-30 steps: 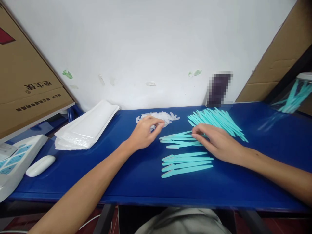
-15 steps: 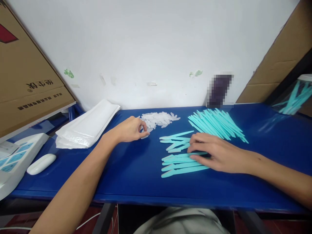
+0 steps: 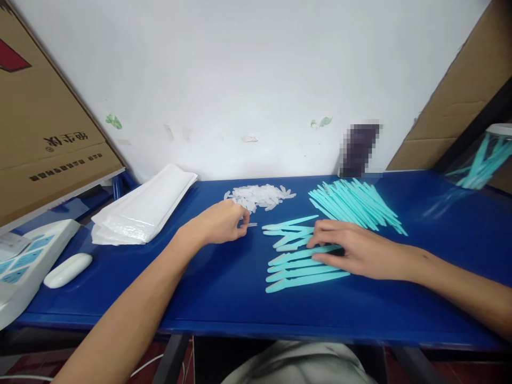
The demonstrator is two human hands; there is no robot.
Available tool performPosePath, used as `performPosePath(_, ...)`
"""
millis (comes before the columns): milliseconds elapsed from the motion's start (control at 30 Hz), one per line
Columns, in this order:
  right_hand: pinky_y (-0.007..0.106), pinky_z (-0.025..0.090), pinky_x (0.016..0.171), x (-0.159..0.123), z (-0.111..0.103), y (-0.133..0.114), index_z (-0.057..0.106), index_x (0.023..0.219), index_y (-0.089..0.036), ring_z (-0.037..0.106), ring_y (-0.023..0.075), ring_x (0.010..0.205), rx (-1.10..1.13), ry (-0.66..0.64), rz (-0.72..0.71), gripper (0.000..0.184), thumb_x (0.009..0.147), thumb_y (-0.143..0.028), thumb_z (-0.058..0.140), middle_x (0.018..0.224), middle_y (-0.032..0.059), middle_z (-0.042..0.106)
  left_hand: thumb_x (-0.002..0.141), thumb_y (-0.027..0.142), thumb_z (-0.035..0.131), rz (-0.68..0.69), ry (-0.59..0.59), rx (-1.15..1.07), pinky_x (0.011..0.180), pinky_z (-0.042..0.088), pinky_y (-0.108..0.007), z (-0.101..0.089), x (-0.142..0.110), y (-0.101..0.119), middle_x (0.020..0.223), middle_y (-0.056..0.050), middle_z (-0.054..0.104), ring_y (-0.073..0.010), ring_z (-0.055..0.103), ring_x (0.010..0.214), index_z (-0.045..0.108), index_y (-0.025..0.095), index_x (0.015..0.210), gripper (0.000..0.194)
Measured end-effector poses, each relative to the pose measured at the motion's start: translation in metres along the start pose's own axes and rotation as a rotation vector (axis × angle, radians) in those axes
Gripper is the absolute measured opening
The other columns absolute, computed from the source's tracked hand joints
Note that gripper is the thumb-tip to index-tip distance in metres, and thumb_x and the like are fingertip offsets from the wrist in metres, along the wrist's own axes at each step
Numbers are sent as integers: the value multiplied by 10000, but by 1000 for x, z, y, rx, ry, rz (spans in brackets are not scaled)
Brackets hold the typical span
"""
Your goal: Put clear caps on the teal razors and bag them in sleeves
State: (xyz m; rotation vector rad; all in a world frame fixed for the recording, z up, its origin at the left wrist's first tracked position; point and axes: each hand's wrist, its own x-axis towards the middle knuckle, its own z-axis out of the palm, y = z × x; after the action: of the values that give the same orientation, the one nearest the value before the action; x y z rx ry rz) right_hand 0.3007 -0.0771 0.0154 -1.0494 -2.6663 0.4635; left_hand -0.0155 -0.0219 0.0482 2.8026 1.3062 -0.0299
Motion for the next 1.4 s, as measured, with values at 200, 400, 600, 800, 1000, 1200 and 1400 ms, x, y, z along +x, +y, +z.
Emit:
performPosePath(200, 333, 472, 744, -1, 2, 2, 665, 991, -221, 611, 202, 853, 32, 58, -41, 268, 1014, -409, 475, 987, 74, 628, 907, 223, 535, 145, 320, 50, 637, 400, -278, 12, 4, 5, 899, -39, 676, -157, 594, 695, 672, 185, 960, 152)
performPosePath(400, 303, 441, 695, 1, 2, 4, 547, 994, -220, 573, 167, 755, -1, 286, -5, 174, 1039, -344, 434, 924, 39, 624, 964, 219, 493, 308, 489, 21, 625, 413, -249, 20, 8, 18, 895, -30, 681, -134, 607, 700, 630, 174, 976, 144)
performPosePath(600, 298, 429, 642, 2, 2, 12, 509, 1024, -223, 559, 162, 675, -46, 324, 65, 189, 1056, -351, 373, 865, 21, 628, 990, 223, 533, 358, 596, -28, 596, 425, -230, 25, 10, 16, 810, -5, 732, -121, 647, 647, 665, 182, 988, 138)
performPosePath(800, 316, 433, 642, 1, 1, 10, 541, 1159, -225, 601, 192, 691, -86, 333, 122, 263, 1057, -368, 346, 832, 25, 656, 969, 215, 607, 388, 713, -110, 657, 501, -225, 29, 13, 14, 839, -7, 763, -125, 696, 706, 687, 175, 917, 103)
performPosePath(1000, 323, 440, 652, 3, 0, 9, 579, 1144, -208, 623, 199, 708, -96, 359, 153, 298, 1050, -360, 340, 862, 44, 687, 945, 233, 667, 427, 820, -195, 701, 552, -247, 29, 14, 18, 909, -30, 787, -141, 729, 760, 719, 169, 1039, 125)
performPosePath(1200, 324, 452, 647, 3, -2, 7, 599, 1133, -201, 638, 203, 707, -83, 368, 138, 306, 1037, -358, 355, 868, 55, 708, 984, 232, 595, 443, 722, -212, 788, 582, -294, 29, 15, 21, 954, -55, 785, -165, 739, 867, 734, 176, 1026, 156)
performPosePath(1400, 327, 455, 629, 2, -2, 7, 626, 1098, -202, 643, 212, 697, -96, 400, 157, 305, 1020, -354, 373, 834, 59, 715, 989, 244, 586, 406, 730, -208, 784, 571, -300, 31, 15, 19, 943, -53, 783, -163, 731, 857, 729, 178, 1026, 162)
